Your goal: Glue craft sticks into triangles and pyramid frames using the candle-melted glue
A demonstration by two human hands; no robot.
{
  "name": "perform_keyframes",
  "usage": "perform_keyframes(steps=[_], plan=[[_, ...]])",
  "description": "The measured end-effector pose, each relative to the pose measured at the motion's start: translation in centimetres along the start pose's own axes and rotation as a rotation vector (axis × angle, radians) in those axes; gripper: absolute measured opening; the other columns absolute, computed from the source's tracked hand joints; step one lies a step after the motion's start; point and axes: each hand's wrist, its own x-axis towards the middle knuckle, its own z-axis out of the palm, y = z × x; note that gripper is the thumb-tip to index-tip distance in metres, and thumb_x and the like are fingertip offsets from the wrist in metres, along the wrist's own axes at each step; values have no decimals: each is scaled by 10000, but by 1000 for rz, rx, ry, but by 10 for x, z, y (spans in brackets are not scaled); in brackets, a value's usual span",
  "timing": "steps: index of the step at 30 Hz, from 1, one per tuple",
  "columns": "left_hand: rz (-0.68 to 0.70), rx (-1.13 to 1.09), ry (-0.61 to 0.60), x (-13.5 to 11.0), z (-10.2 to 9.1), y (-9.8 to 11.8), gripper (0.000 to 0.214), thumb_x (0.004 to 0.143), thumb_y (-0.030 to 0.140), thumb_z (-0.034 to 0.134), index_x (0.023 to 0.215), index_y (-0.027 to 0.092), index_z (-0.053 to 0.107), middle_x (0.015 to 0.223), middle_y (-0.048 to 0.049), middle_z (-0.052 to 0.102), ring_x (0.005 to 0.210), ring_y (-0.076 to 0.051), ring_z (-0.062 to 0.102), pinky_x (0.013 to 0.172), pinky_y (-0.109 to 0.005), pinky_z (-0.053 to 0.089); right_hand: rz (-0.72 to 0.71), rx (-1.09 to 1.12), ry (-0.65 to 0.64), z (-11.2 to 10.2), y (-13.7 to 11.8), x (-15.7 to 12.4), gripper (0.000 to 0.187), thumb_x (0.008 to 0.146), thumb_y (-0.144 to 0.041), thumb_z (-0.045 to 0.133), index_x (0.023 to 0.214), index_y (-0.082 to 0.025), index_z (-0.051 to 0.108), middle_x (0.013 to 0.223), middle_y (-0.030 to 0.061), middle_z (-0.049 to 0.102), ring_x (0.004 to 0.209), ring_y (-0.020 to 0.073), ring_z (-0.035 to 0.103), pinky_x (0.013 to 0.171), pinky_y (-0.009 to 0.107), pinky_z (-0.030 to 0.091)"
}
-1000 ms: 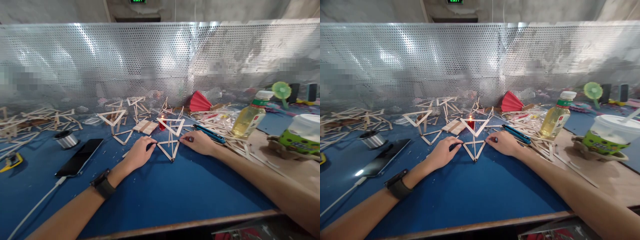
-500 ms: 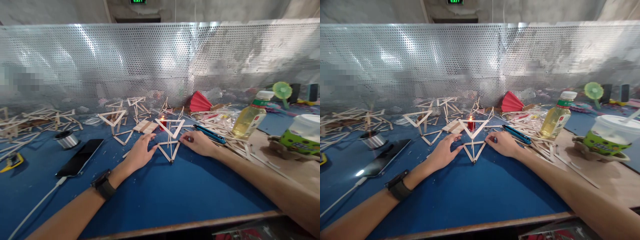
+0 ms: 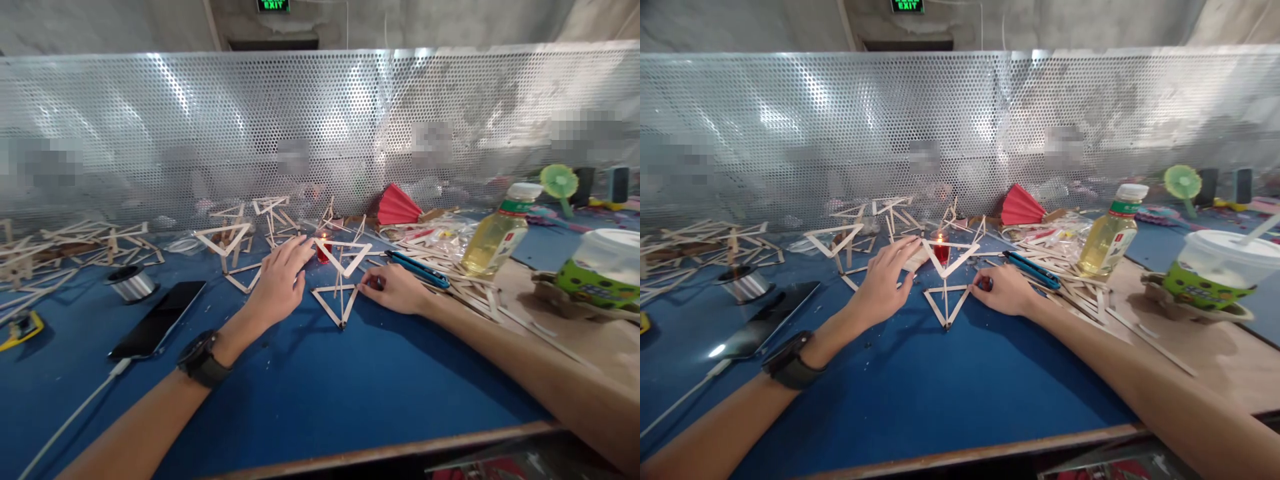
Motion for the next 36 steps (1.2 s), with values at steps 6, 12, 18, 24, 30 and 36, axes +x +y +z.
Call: perform_keyframes(steps=[6,12,18,24,30,36], plan=[[-18,1,5,4,-3,-1,670,1005,144,407,1621,306,201,1642,-93,357,1506,-314,342,1202,-552,335,0,-4,-6,0,0,-1,238,892,-429,625,885,-231,756,710,-9,702,616,142,618,603,276,396],[-19,10,6,6,-7,-1,623,969,102,436,1551,317,374,1607,-88,402,1454,-332,406,1160,-590,357,2,-23,-19,3,1,0,254,891,-478,636,890,-244,735,711,-21,699,613,140,619,599,280,397],[-64,-61,-26,2,-3,-2,608,986,141,433,1556,333,343,1609,-87,386,1486,-330,359,1162,-614,347,-3,-17,-31,3,3,1,274,899,-499,632,888,-243,728,710,-20,698,600,134,613,583,276,390],[-97,-111,-55,1,1,-2,587,990,173,451,1548,330,358,1569,-97,414,1474,-340,362,1147,-593,376,-3,-17,-40,3,4,1,232,894,-464,647,895,-244,720,729,-20,704,609,134,613,571,268,379],[-101,-125,-50,0,4,-2,612,973,160,473,1550,328,354,1540,-97,437,1452,-329,384,1152,-579,365,-5,-24,-44,3,3,1,240,901,-470,635,903,-244,716,738,-15,703,617,140,609,583,268,380],[-109,-129,-67,0,3,-2,601,985,178,464,1555,326,344,1544,-99,433,1460,-335,369,1160,-592,350,-11,-23,-38,3,3,1,270,903,-496,626,902,-242,717,724,-15,696,609,137,603,585,269,382]])
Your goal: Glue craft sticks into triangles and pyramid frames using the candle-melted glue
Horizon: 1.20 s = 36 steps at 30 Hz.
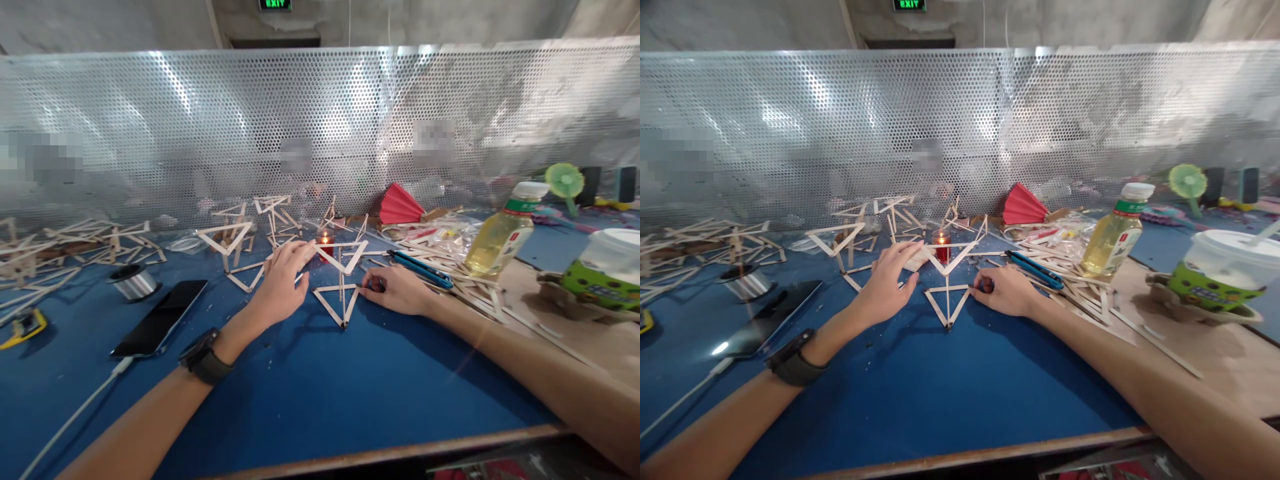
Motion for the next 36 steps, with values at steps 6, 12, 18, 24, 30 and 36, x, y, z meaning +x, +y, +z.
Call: perform_keyframes(steps=[6,12,18,24,30,36], plan=[[8,16,15,0,0,-1,589,992,188,463,1553,323,346,1542,-103,435,1439,-333,392,1137,-585,378,2,0,-8,0,1,0,257,904,-488,625,907,-248,716,729,-19,701,605,137,603,583,271,380],[16,24,16,-1,0,-1,589,990,199,470,1554,318,351,1527,-106,443,1428,-334,397,1137,-587,378,8,5,-11,0,0,0,265,906,-499,624,909,-250,714,731,-21,702,604,135,607,573,265,379],[25,13,23,-1,1,-1,593,991,203,466,1559,327,351,1526,-101,446,1434,-334,389,1150,-585,361,-1,5,-16,-1,0,0,267,910,-497,620,911,-247,716,731,-7,704,606,146,611,568,266,381],[11,11,9,-1,0,0,596,992,215,467,1562,337,342,1533,-99,441,1441,-338,385,1155,-581,353,-13,8,-22,-1,1,0,260,914,-481,618,917,-241,716,730,-3,699,595,143,600,568,269,381],[-13,2,-26,-1,-2,2,601,1004,244,451,1578,348,308,1556,-100,417,1456,-357,366,1157,-603,341,-17,0,-16,-1,1,0,253,913,-480,621,922,-244,712,728,-14,695,603,139,599,578,271,383],[-6,-1,-8,-2,-3,6,747,1010,235,447,1650,356,81,1548,-112,442,1452,-364,375,1163,-614,337,-5,14,-18,-1,1,0,251,908,-476,624,910,-240,709,724,-12,698,601,136,607,579,269,386]])
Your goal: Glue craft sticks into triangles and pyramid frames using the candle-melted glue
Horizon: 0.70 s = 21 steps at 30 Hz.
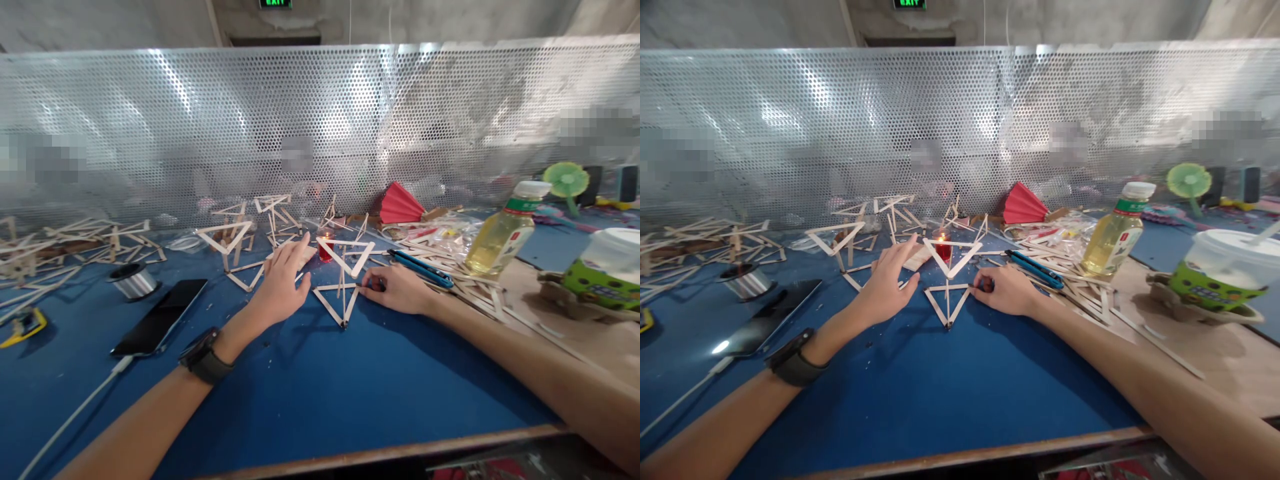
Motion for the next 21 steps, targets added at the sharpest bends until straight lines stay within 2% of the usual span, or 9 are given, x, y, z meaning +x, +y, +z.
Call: perform_keyframes(steps=[2,5,21], plan=[[-1,-3,4,0,0,0,783,1012,240,452,1657,355,22,1541,-123,453,1453,-375,377,1163,-628,337,-2,-1,-1,0,0,0,250,908,-477,623,910,-242,710,719,-15,697,597,135,606,577,269,385],[-4,2,-2,0,1,-1,780,1016,247,449,1658,355,18,1539,-132,455,1446,-380,389,1159,-640,344,-5,-2,-3,0,-1,0,250,909,-477,619,914,-245,713,721,-16,697,595,135,606,576,271,388],[-21,8,-15,0,4,-3,565,1014,302,446,1566,288,326,1553,-135,434,1457,-383,368,1147,-638,353,2,-12,6,-1,-2,0,261,908,-493,623,907,-251,720,729,-18,704,616,136,623,584,273,392]])
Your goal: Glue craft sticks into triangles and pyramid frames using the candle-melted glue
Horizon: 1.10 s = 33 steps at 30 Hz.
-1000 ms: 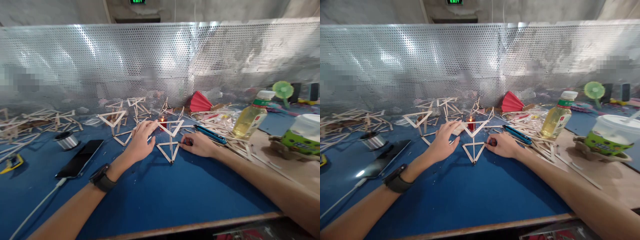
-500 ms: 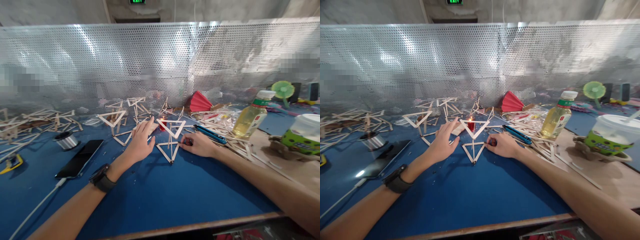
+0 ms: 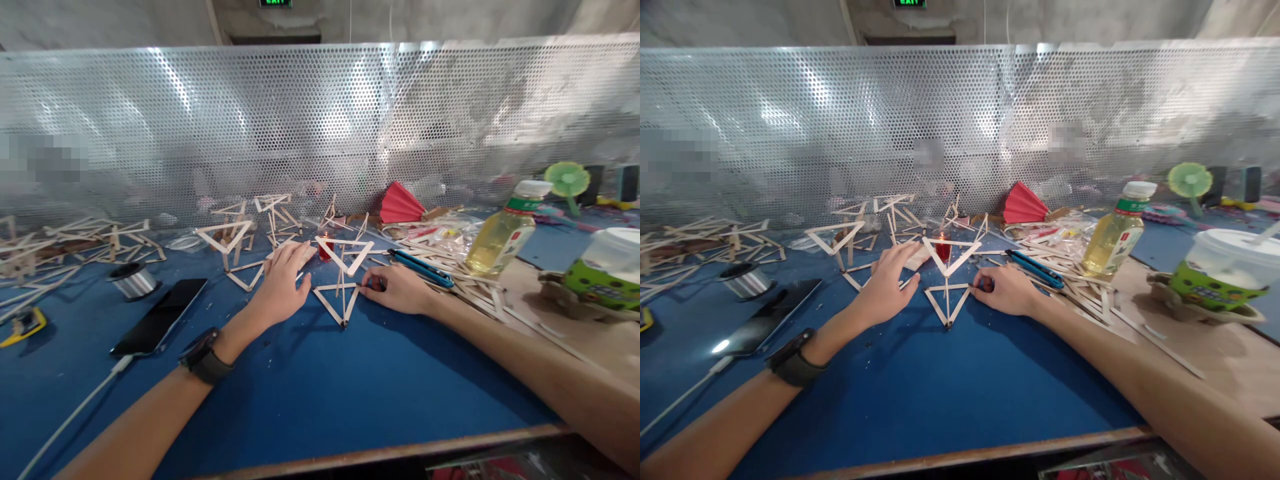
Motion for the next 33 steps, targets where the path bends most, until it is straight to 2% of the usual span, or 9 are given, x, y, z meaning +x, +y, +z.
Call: perform_keyframes(steps=[3,5,9,12,14,19,22,28,33], plan=[[-12,13,15,-2,2,1,530,999,290,474,1522,273,384,1522,-134,472,1425,-372,412,1124,-617,380,-6,1,-2,0,0,0,272,913,-497,615,925,-248,723,733,-14,708,616,141,627,583,277,395],[-26,11,86,-5,1,4,436,992,277,486,1427,254,472,1452,-130,537,1372,-350,472,1106,-597,397,-6,8,0,0,0,-1,270,912,-487,613,951,-242,721,738,-9,712,620,146,633,589,279,403],[15,-119,257,-13,-5,17,132,968,270,524,1050,213,610,1052,-90,680,1057,-265,637,943,-454,509,18,6,42,1,2,0,247,904,-429,621,1022,-237,720,762,-1,724,660,163,660,612,281,416],[140,-249,156,-21,-9,31,144,961,252,533,852,212,618,825,-34,672,803,-193,640,779,-354,514,23,9,58,2,4,0,278,920,-428,615,1098,-254,739,790,1,738,683,169,671,625,282,426],[209,-272,45,-25,-8,39,158,949,260,560,829,212,652,791,-20,684,764,-180,638,767,-346,503,11,17,54,3,5,1,296,940,-442,599,1128,-269,751,802,3,742,678,166,670,629,283,433],[226,-266,-140,-30,4,46,194,914,413,674,910,225,720,850,-21,735,856,-211,680,821,-364,514,-39,20,36,5,7,0,302,972,-440,566,1144,-285,761,821,6,743,658,160,657,621,282,429],[216,-249,-218,-29,9,45,185,929,406,674,895,229,717,917,-18,757,942,-226,688,875,-381,507,-46,21,27,5,7,0,296,974,-437,567,1127,-281,767,796,3,733,635,155,642,608,281,418],[180,-168,-246,-29,8,43,133,933,315,609,870,216,672,924,-32,728,921,-227,663,857,-373,499,-27,37,19,0,1,-2,231,914,-398,630,1031,-251,765,731,-12,712,623,147,634,605,267,411],[35,-48,-252,-24,-1,22,91,890,257,564,867,212,641,927,-46,678,902,-243,632,819,-383,484,-77,72,4,-7,-3,-5,178,841,-306,641,933,-222,768,684,-11,695,614,149,621,629,271,415]])
